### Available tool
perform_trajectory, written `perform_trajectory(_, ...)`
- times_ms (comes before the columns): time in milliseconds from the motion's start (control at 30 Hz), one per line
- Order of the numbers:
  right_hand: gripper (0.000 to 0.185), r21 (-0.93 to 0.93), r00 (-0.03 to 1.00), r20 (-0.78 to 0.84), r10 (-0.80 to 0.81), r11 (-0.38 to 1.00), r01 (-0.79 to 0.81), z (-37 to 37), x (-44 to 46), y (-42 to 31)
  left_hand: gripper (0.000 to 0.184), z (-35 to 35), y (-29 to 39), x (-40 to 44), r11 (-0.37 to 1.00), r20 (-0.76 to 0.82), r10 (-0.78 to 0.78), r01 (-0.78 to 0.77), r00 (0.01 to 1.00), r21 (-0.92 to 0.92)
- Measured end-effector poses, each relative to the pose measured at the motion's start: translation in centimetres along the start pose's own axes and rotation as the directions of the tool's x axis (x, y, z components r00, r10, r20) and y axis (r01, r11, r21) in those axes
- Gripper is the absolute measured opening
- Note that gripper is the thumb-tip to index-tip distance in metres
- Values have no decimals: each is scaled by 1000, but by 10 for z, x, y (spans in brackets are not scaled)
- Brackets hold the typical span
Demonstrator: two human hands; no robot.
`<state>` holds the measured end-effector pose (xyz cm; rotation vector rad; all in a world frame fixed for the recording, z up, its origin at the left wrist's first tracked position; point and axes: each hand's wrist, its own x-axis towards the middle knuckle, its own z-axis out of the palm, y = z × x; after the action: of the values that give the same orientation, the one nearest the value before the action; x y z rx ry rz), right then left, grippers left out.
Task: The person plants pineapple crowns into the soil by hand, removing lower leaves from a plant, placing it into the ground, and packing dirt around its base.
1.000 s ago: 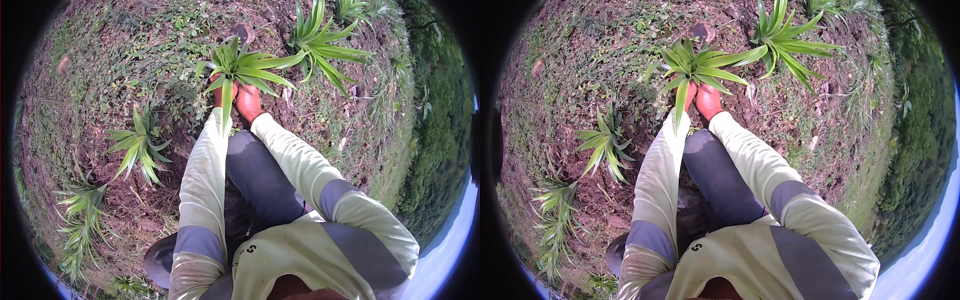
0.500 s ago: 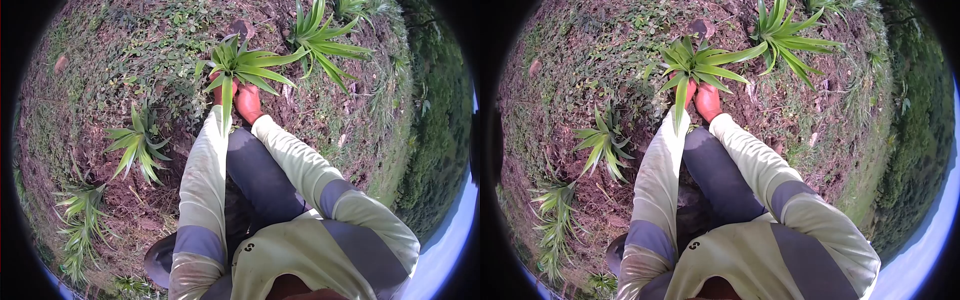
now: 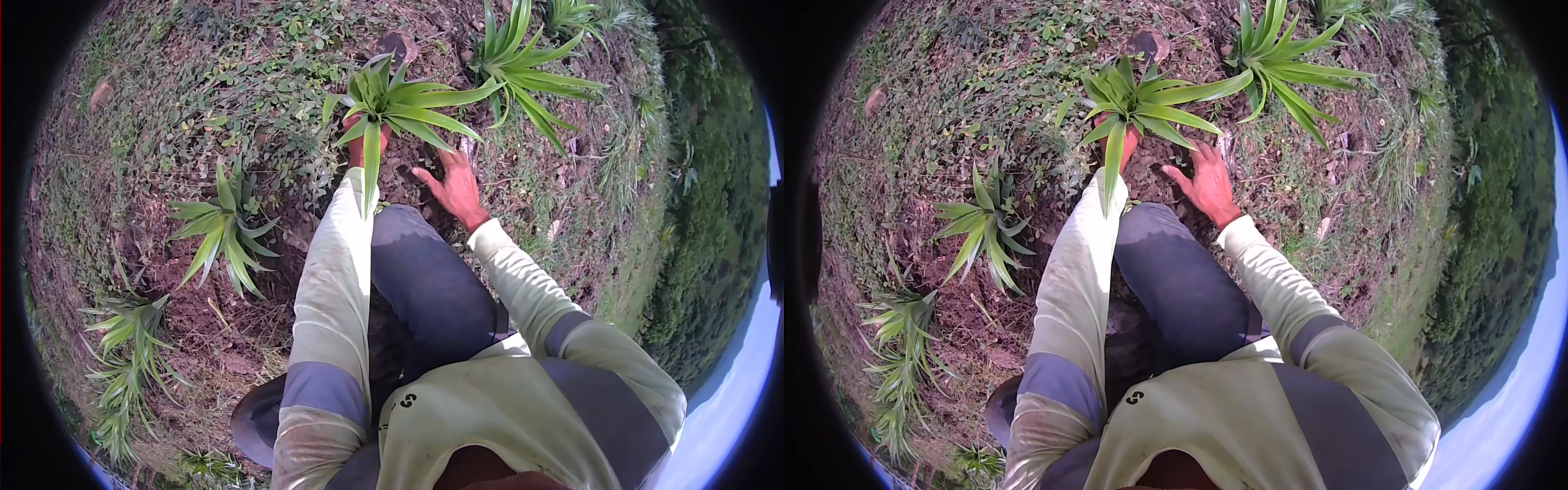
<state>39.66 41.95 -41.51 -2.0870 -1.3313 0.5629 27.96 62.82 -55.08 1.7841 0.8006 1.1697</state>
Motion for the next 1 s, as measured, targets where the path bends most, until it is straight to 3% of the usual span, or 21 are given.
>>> perform_trajectory(67, 98, -131, 996, 59, -60, 989, 67, 8, -26, 20, 19, 3, -8, -3, 995, 47, 44, -48, 998, 86)
perform_trajectory(133, 98, -177, 994, 74, -75, 980, 87, 17, -34, 6, 21, -1, 0, 1, 978, 96, 88, -104, 991, 178)
perform_trajectory(233, 93, -210, 993, 48, -109, 971, 117, 29, -40, -1, 24, -9, 60, 9, 988, 76, 8, -20, 997, 152)
perform_trajectory(333, 88, -165, 993, 111, -46, 984, 64, 27, -48, 0, 22, -6, 64, 13, 887, 88, 48, -83, 995, 454)
perform_trajectory(400, 80, 13, 994, 106, 21, 1000, -23, 32, -54, 4, 21, -10, 75, 15, 978, 69, 10, -24, 998, 205)
perform_trajectory(433, 80, 15, 994, 108, 15, 1000, -16, 34, -54, 7, 20, -12, 79, 17, 993, 62, -3, -5, 998, 120)
perform_trajectory(500, 74, 25, 999, 32, -24, 999, 23, 34, -56, 9, 24, -13, 80, 15, 977, 113, -5, -19, 994, 211)
perform_trajectory(567, 68, 38, 999, 48, 2, 999, -4, 30, -56, 5, 22, -9, 71, 14, 997, 104, -77, 74, 992, 38)
perform_trajectory(633, 68, 13, 974, 195, 120, 992, -124, 23, -52, -1, 19, -5, 48, 11, 985, 69, -101, 109, 992, -131)
perform_trajectory(733, 71, -13, 981, 172, 85, 996, -84, 23, -51, -1, 15, -1, 35, 5, 891, 65, -277, 281, 959, -356)
perform_trajectory(833, 71, -49, 976, 193, 102, 994, -95, 17, -48, -5, 24, 4, 33, 6, 652, 113, -360, 336, 926, -679)
perform_trajectory(867, 71, -69, 964, 234, 123, 992, -110, 12, -49, -8, 26, 4, 34, 7, 672, 100, -389, 356, 916, -649)
perform_trajectory(967, 72, -95, 944, 301, 138, 989, -114, 13, -46, -3, 31, -2, 53, 11, 502, 160, -471, 413, 868, -760)
perform_trajectory(1000, 72, -97, 944, 301, 134, 989, -109, 14, -46, -1, 27, 0, 34, 5, 743, 138, -391, 400, 910, -537)
